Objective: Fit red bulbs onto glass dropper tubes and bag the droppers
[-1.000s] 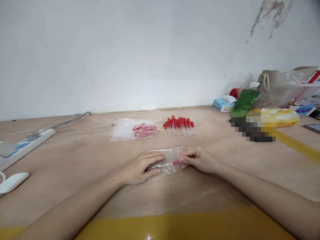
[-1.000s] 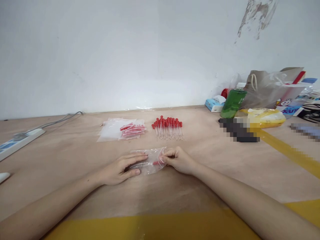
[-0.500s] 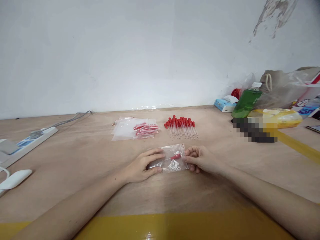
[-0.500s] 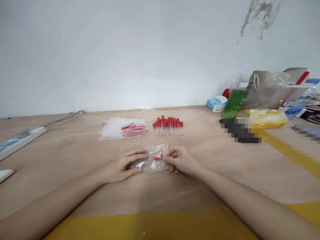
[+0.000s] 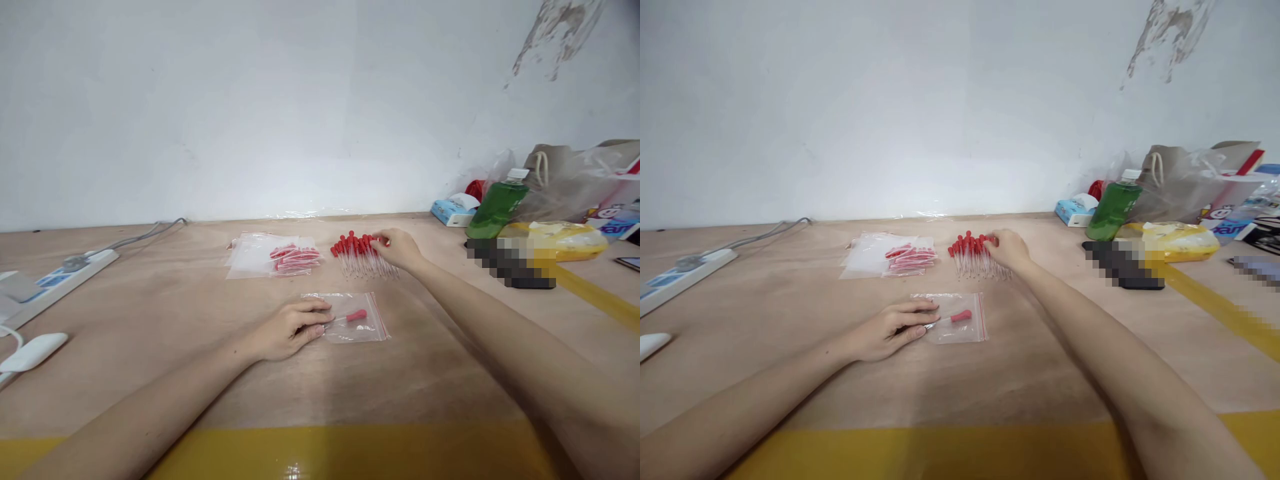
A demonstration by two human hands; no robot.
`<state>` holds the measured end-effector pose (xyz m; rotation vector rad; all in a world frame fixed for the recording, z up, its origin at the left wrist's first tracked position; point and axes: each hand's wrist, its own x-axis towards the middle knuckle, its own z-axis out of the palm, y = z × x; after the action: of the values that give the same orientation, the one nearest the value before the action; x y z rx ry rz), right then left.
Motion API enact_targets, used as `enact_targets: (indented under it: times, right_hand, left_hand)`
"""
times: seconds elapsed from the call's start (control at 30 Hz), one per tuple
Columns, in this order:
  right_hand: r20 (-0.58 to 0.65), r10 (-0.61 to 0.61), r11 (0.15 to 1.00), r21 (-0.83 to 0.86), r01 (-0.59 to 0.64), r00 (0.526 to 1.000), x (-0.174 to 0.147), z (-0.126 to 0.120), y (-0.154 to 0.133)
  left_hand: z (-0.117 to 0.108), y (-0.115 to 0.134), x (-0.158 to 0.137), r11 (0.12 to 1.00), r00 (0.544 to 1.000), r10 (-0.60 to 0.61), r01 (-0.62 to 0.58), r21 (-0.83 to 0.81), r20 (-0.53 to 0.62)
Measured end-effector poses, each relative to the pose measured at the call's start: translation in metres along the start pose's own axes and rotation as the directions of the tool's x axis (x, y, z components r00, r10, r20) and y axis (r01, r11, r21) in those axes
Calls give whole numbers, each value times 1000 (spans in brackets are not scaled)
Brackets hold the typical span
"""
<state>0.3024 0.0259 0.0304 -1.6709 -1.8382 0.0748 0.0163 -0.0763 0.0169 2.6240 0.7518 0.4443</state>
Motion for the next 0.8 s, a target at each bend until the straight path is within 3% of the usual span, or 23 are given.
enact_targets:
  times: [0.1, 0.27, 0.57, 0.63, 0.73, 0.8]
  right_hand:
    - [19, 4, 1000, 25, -5, 1000, 26, 17, 2]
    - [58, 38, 994, 103, -43, 998, 40, 31, 7]
    - [-6, 169, 926, 342, -157, 986, 39, 8, 1]
    - [-55, 211, 879, 448, -165, 976, 25, -4, -1]
    - [-133, 275, 714, 692, -110, 952, -11, -20, 0]
    - [-105, 303, 629, 768, -116, 947, -39, -23, 3]
  left_hand:
    - [-2, 3, -1, 999, 1000, -10, 10, 37, 26]
    - [-4, 5, -3, 987, 997, -18, 5, 163, 75]
    - [0, 6, -1, 987, 997, -65, 59, 147, 41]
    - [0, 7, -1, 987, 996, -77, 69, 145, 45]
    - [-1, 7, 0, 987, 995, -82, 74, 145, 52]
    - [-1, 6, 0, 987, 996, -78, 70, 142, 47]
